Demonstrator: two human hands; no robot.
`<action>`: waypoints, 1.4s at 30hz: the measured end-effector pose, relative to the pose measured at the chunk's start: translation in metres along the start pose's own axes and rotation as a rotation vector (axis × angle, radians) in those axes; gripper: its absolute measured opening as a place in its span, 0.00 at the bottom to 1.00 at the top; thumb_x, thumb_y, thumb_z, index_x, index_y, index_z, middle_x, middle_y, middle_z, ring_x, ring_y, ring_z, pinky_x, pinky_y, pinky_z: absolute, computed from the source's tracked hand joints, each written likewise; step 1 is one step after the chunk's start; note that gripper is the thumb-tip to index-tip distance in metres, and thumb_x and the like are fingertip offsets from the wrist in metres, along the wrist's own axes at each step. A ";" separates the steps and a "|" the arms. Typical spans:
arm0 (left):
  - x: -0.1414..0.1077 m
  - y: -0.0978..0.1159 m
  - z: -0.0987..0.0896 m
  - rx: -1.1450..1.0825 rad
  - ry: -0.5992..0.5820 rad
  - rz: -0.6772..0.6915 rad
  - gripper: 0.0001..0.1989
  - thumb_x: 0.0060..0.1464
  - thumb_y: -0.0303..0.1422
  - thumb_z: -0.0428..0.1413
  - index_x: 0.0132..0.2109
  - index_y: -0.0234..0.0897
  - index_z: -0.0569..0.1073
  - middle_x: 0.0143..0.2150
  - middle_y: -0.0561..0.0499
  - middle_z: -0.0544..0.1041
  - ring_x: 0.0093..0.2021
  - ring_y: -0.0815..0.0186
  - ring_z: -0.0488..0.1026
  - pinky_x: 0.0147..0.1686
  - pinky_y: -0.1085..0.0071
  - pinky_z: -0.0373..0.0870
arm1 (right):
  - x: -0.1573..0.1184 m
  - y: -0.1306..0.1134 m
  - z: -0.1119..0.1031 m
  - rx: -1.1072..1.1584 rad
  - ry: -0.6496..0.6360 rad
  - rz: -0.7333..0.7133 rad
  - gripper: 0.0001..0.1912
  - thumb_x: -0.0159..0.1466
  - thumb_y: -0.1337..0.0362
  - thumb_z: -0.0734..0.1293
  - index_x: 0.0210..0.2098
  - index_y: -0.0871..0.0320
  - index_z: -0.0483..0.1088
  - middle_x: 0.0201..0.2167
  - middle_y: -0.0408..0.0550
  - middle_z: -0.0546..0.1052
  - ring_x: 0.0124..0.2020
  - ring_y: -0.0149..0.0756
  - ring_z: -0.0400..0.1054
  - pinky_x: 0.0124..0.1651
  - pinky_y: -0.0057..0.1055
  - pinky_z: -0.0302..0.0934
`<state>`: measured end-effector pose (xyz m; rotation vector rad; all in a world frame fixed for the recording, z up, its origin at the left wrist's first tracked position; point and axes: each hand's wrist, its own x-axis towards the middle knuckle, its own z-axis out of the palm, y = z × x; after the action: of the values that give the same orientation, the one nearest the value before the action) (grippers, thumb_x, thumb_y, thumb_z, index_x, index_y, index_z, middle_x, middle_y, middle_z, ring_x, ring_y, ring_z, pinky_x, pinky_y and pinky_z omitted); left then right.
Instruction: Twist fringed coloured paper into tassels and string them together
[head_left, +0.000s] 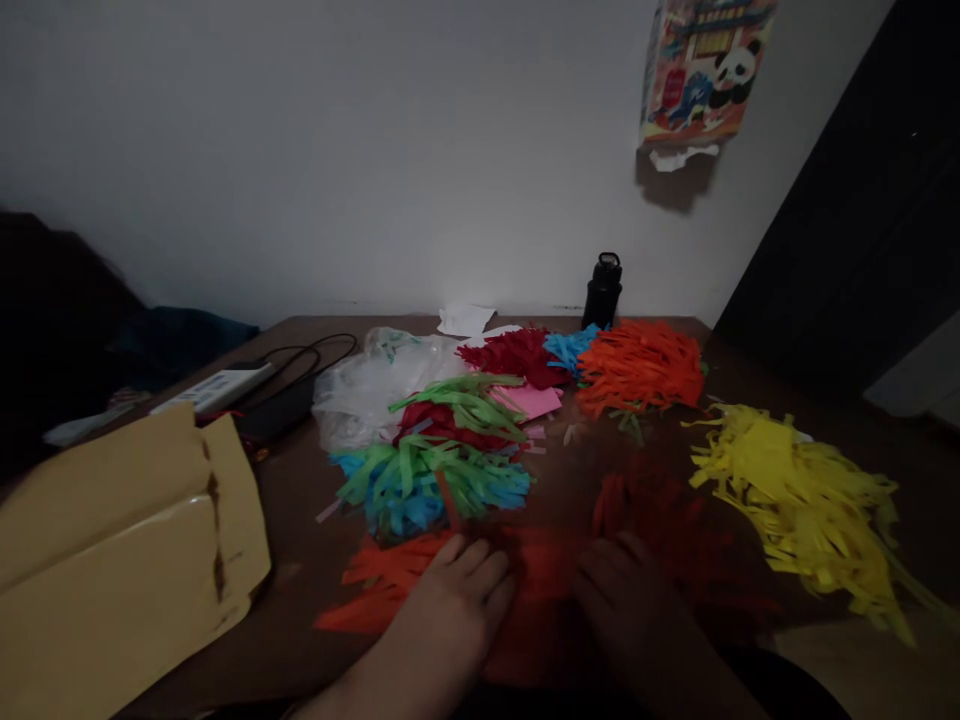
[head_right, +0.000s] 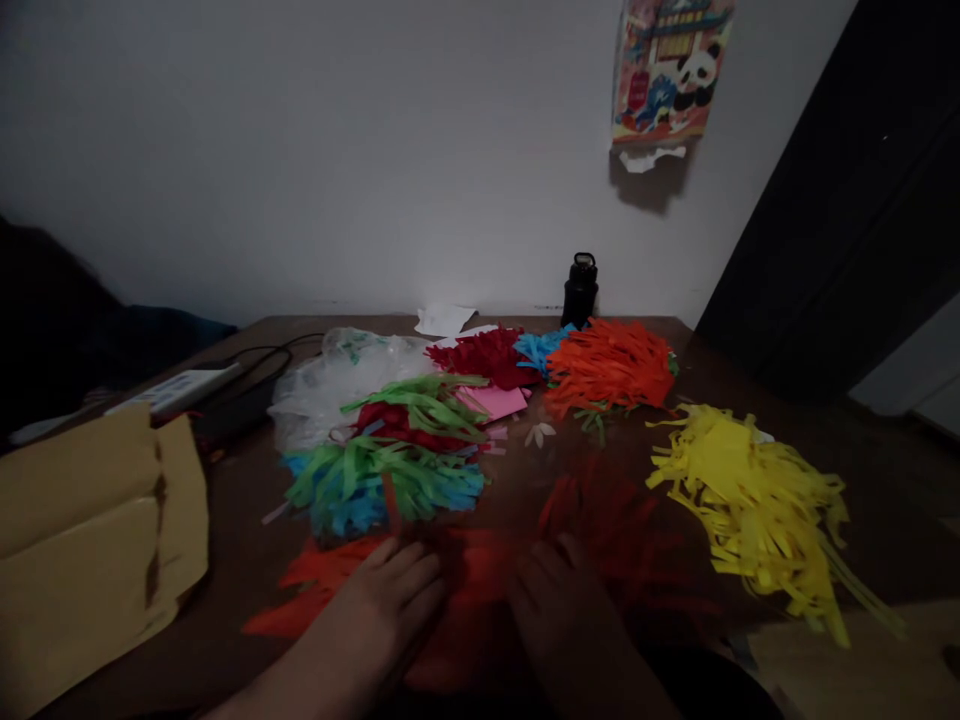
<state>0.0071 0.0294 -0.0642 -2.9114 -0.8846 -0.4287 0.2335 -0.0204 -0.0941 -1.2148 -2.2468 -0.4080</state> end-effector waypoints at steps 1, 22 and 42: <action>-0.002 -0.001 0.000 -0.041 0.022 -0.018 0.06 0.59 0.24 0.55 0.41 0.38 0.74 0.38 0.51 0.78 0.38 0.60 0.70 0.42 0.61 0.60 | 0.000 0.002 0.000 0.019 0.010 0.034 0.15 0.68 0.76 0.56 0.40 0.57 0.71 0.38 0.47 0.78 0.43 0.38 0.68 0.57 0.39 0.48; 0.038 -0.004 -0.026 -0.006 -0.342 -0.377 0.13 0.62 0.24 0.47 0.41 0.33 0.77 0.41 0.42 0.77 0.39 0.56 0.78 0.38 0.61 0.74 | 0.043 0.016 -0.009 -0.115 -0.200 0.375 0.07 0.64 0.72 0.65 0.32 0.58 0.73 0.33 0.49 0.76 0.38 0.43 0.66 0.46 0.42 0.51; 0.024 -0.003 -0.011 -0.022 0.074 0.042 0.09 0.59 0.28 0.59 0.30 0.37 0.71 0.31 0.54 0.72 0.33 0.64 0.62 0.38 0.63 0.51 | 0.043 -0.005 0.005 0.129 0.023 -0.032 0.14 0.69 0.72 0.56 0.31 0.59 0.69 0.31 0.48 0.75 0.32 0.38 0.61 0.41 0.38 0.52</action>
<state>0.0216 0.0428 -0.0468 -2.9066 -0.8126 -0.5428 0.2090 0.0086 -0.0730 -1.1036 -2.2388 -0.2826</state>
